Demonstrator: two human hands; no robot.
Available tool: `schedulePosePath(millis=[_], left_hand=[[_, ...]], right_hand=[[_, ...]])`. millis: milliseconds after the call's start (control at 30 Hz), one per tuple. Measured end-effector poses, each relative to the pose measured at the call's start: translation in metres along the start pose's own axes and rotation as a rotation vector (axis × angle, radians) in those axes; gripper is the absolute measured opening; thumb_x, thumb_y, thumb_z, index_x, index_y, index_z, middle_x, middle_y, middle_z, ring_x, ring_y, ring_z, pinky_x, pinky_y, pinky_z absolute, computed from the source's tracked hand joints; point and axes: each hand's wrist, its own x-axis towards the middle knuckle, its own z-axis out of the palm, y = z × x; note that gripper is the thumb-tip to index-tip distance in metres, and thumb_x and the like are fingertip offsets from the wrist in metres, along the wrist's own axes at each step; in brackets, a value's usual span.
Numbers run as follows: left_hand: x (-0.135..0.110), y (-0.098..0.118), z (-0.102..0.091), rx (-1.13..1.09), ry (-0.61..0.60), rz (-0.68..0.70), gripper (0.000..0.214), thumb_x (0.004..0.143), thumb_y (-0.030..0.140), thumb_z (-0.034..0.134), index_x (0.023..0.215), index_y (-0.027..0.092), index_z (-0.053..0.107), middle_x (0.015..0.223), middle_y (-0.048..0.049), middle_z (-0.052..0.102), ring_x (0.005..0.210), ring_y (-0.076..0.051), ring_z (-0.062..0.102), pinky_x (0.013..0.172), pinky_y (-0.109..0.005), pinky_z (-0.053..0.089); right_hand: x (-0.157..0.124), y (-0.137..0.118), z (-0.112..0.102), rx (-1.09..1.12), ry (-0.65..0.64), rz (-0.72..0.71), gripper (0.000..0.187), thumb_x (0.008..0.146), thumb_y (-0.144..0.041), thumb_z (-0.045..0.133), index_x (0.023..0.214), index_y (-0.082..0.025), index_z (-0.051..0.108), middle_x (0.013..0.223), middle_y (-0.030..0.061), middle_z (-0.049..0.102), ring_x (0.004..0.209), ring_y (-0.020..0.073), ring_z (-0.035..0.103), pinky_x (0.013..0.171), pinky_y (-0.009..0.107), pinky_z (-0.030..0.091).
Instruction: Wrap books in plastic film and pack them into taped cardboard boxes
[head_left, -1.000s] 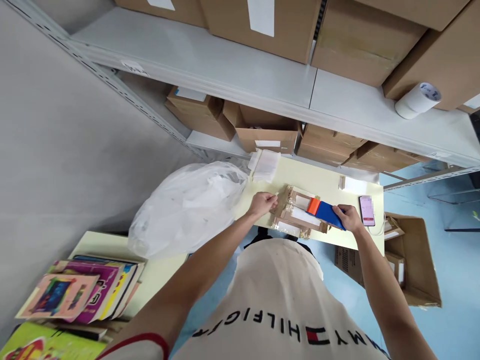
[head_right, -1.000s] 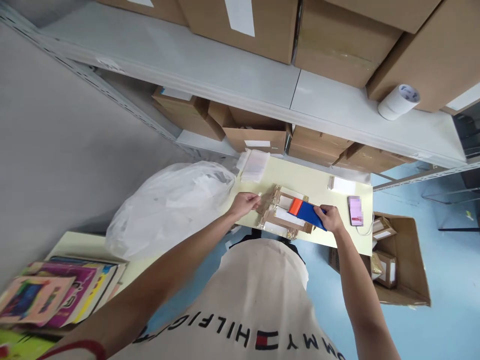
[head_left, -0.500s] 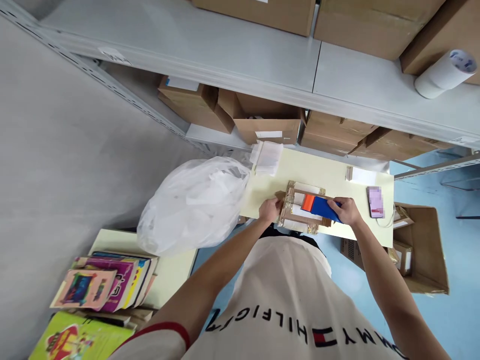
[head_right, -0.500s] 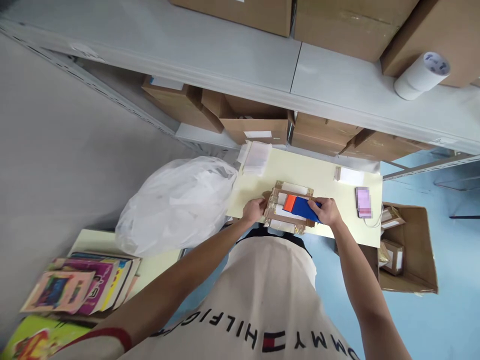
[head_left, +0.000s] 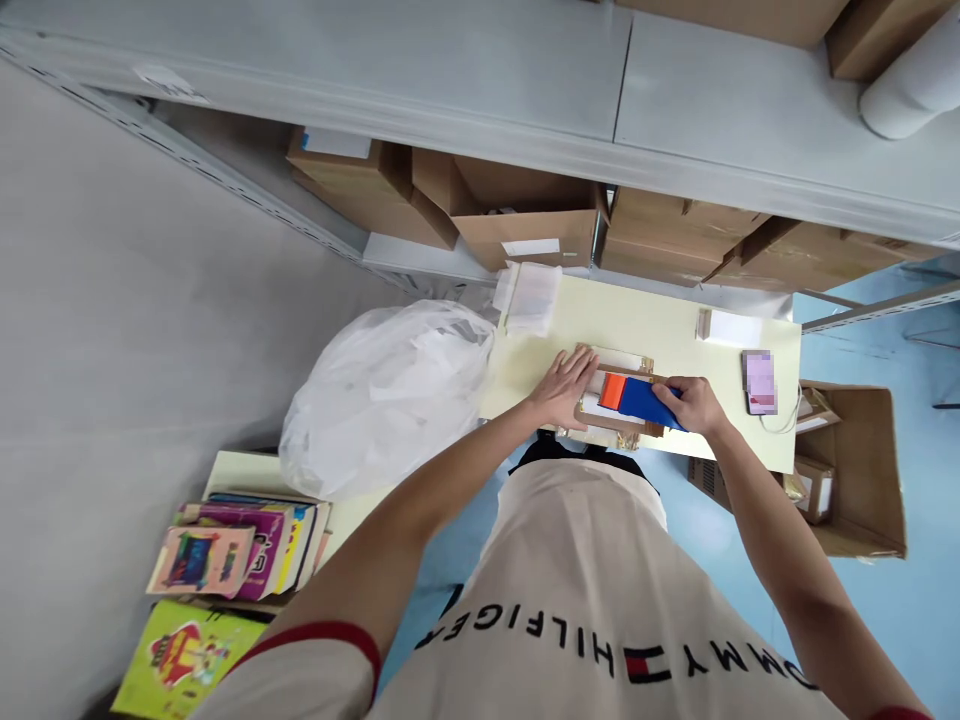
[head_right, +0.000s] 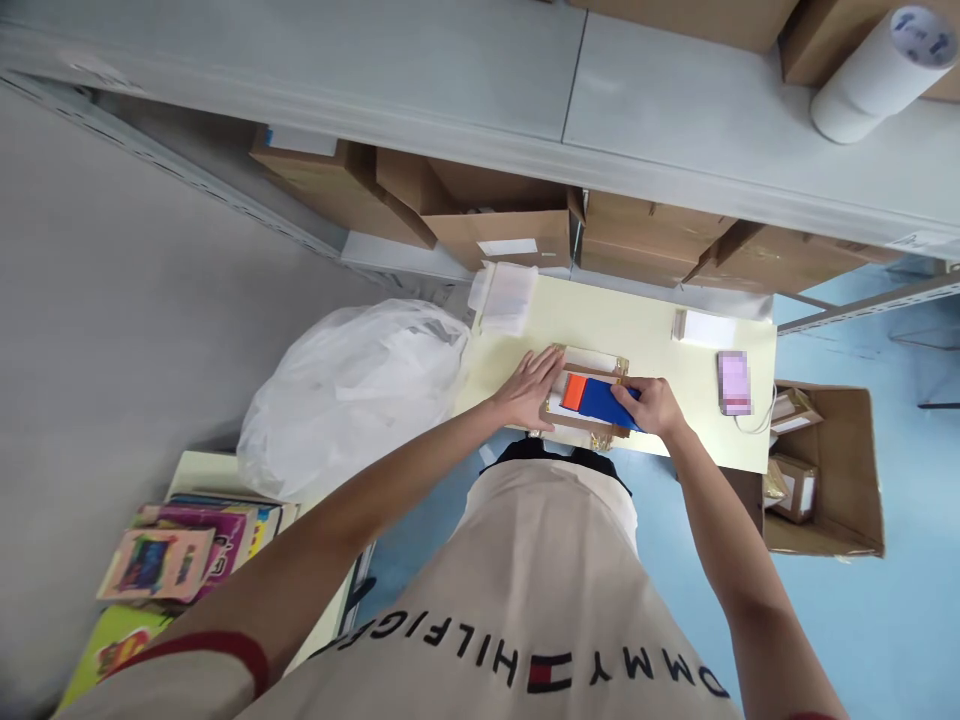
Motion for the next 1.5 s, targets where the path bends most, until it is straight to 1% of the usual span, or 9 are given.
schedulePosePath(millis=[200, 433, 533, 667, 833, 1033, 1167, 1367, 1500], left_hand=[[0.011, 0.006, -0.006, 0.049, -0.096, -0.083, 0.124, 0.059, 0.048, 0.075, 0.156, 0.003, 0.011, 0.154, -0.0261, 0.032, 0.141, -0.042, 0.03, 0.119, -0.059, -0.001], [0.011, 0.001, -0.015, 0.104, -0.124, -0.127, 0.123, 0.061, 0.047, 0.072, 0.156, 0.002, 0.008, 0.15, -0.0259, 0.037, 0.139, -0.043, 0.032, 0.119, -0.06, -0.006], [0.018, 0.011, -0.012, 0.156, -0.146, -0.15, 0.123, 0.062, 0.044, 0.072, 0.156, 0.002, 0.004, 0.158, -0.0265, 0.025, 0.147, -0.044, 0.018, 0.119, -0.058, -0.008], [0.043, 0.05, 0.006, 0.158, -0.156, -0.15, 0.121, 0.069, 0.051, 0.068, 0.154, -0.003, 0.003, 0.164, -0.0277, 0.001, 0.152, -0.042, -0.003, 0.12, -0.055, -0.005], [0.081, 0.101, 0.03, 0.091, -0.149, 0.011, 0.113, 0.077, 0.06, 0.061, 0.155, -0.002, 0.007, 0.164, -0.0255, 0.001, 0.152, -0.039, -0.005, 0.121, -0.054, -0.006], [0.086, 0.102, 0.033, 0.097, -0.154, 0.003, 0.103, 0.083, 0.054, 0.057, 0.156, 0.0, 0.009, 0.164, -0.0232, 0.003, 0.153, -0.037, 0.001, 0.121, -0.052, -0.004], [0.084, 0.104, 0.03, 0.107, -0.151, 0.046, 0.093, 0.082, 0.05, 0.062, 0.155, 0.007, 0.023, 0.164, -0.0229, 0.007, 0.152, -0.041, 0.004, 0.12, -0.059, 0.0], [0.087, 0.12, 0.026, 0.145, -0.122, 0.024, 0.06, 0.076, 0.047, 0.074, 0.126, 0.016, 0.063, 0.165, -0.0192, 0.014, 0.151, -0.045, 0.01, 0.116, -0.068, 0.005], [0.091, 0.123, 0.029, 0.066, -0.083, -0.01, 0.071, 0.066, 0.058, 0.08, 0.122, 0.016, 0.066, 0.165, -0.0194, 0.011, 0.151, -0.046, 0.007, 0.116, -0.068, 0.0]], right_hand=[[0.001, 0.01, -0.02, -0.031, -0.099, 0.001, 0.058, 0.085, -0.069, 0.045, 0.054, -0.021, 0.054, 0.049, 0.0002, 0.051, 0.046, 0.0116, 0.04, 0.048, 0.028, 0.034], [-0.022, 0.106, -0.071, -0.121, -0.058, 0.061, 0.064, 0.079, -0.078, 0.046, 0.047, -0.023, 0.049, 0.04, -0.0007, 0.045, 0.041, 0.0124, 0.039, 0.044, 0.029, 0.032], [-0.018, 0.134, -0.062, -0.086, -0.053, 0.072, 0.062, 0.078, -0.077, 0.047, 0.05, -0.022, 0.052, 0.043, -0.0001, 0.047, 0.042, 0.0126, 0.04, 0.045, 0.029, 0.033], [-0.006, 0.142, -0.037, -0.02, -0.054, 0.071, 0.057, 0.08, -0.071, 0.046, 0.05, -0.022, 0.049, 0.045, -0.0002, 0.045, 0.044, 0.0122, 0.038, 0.047, 0.029, 0.032], [-0.002, 0.149, -0.023, 0.046, -0.084, 0.059, 0.057, 0.081, -0.072, 0.044, 0.052, -0.023, 0.047, 0.046, -0.0013, 0.042, 0.046, 0.0116, 0.035, 0.049, 0.029, 0.031], [-0.021, 0.184, -0.045, 0.073, -0.192, 0.069, 0.06, 0.077, -0.077, 0.05, 0.052, -0.023, 0.046, 0.045, -0.0017, 0.04, 0.046, 0.0111, 0.036, 0.047, 0.029, 0.028], [-0.027, 0.168, -0.052, -0.212, -0.213, 0.207, 0.057, 0.079, -0.073, 0.054, 0.054, -0.021, 0.053, 0.047, 0.0016, 0.049, 0.047, 0.0139, 0.045, 0.049, 0.029, 0.03], [-0.013, 0.084, -0.009, -0.65, -0.23, 0.313, 0.043, 0.09, -0.053, 0.052, 0.082, -0.014, 0.071, 0.073, 0.0141, 0.069, 0.068, 0.0247, 0.066, 0.061, 0.031, 0.037], [-0.019, 0.091, -0.005, -0.619, -0.078, 0.322, 0.048, 0.093, -0.053, 0.045, 0.091, -0.012, 0.07, 0.078, 0.0155, 0.071, 0.074, 0.0264, 0.067, 0.064, 0.031, 0.038]])
